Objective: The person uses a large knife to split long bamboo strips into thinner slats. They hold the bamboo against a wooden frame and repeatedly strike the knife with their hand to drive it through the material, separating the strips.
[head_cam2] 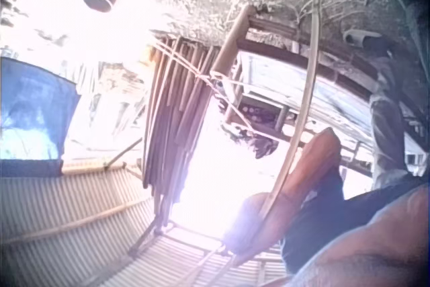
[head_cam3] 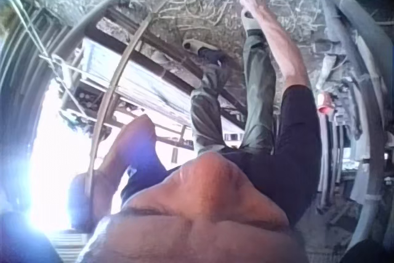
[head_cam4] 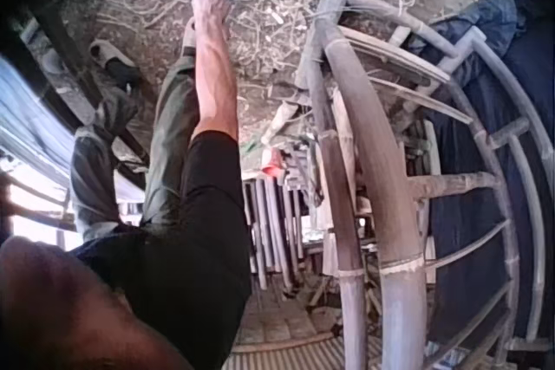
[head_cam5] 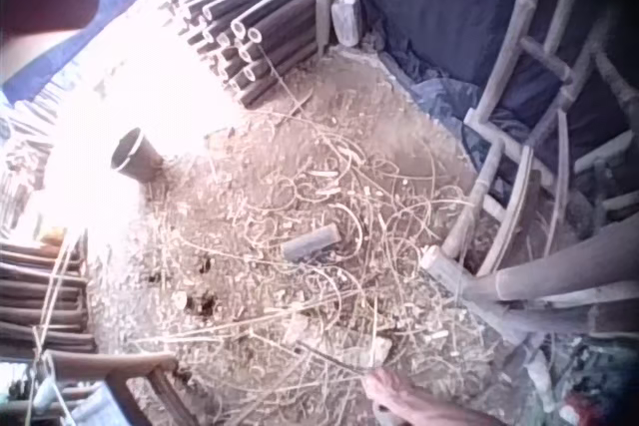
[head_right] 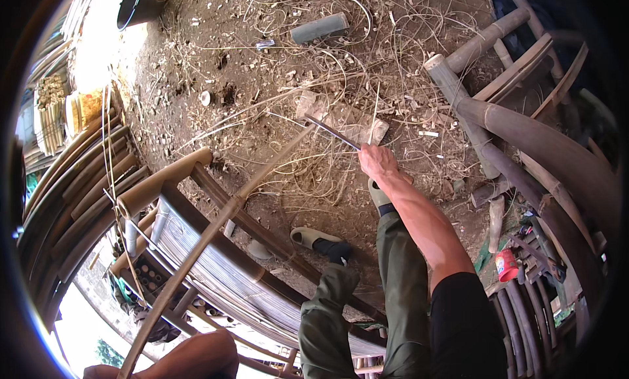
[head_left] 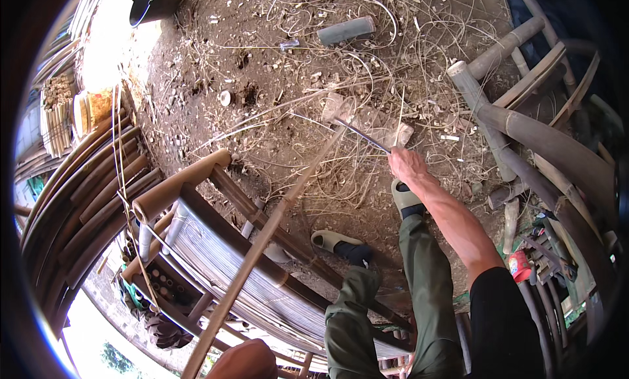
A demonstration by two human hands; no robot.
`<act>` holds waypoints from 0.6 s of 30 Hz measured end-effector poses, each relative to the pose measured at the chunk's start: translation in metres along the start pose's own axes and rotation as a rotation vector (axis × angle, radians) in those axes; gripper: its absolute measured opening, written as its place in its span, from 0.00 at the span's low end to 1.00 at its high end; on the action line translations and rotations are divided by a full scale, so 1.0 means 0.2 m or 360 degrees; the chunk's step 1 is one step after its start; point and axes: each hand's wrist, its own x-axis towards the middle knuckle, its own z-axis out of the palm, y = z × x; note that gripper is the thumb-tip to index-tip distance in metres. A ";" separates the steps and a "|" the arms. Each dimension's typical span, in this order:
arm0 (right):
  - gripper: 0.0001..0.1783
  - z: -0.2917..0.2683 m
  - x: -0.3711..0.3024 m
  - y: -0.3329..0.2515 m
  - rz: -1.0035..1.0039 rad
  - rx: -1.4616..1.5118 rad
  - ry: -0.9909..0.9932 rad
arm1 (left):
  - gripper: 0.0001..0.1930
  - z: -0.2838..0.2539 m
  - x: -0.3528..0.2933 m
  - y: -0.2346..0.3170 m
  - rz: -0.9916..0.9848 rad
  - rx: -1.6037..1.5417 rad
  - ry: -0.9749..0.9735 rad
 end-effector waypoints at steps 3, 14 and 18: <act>0.18 -0.06 -0.06 -0.10 -0.0250 0.0160 -0.0027 | 0.12 -0.01 -0.03 -0.06 0.0014 0.0093 0.0054; 0.19 -0.21 0.04 -0.19 0.0025 0.0183 -0.0214 | 0.12 -0.07 0.03 0.02 0.0212 -0.0273 0.0230; 0.18 -0.27 0.01 -0.37 -0.0011 0.0577 -0.0336 | 0.13 -0.10 0.13 0.04 0.0203 -0.0246 0.0321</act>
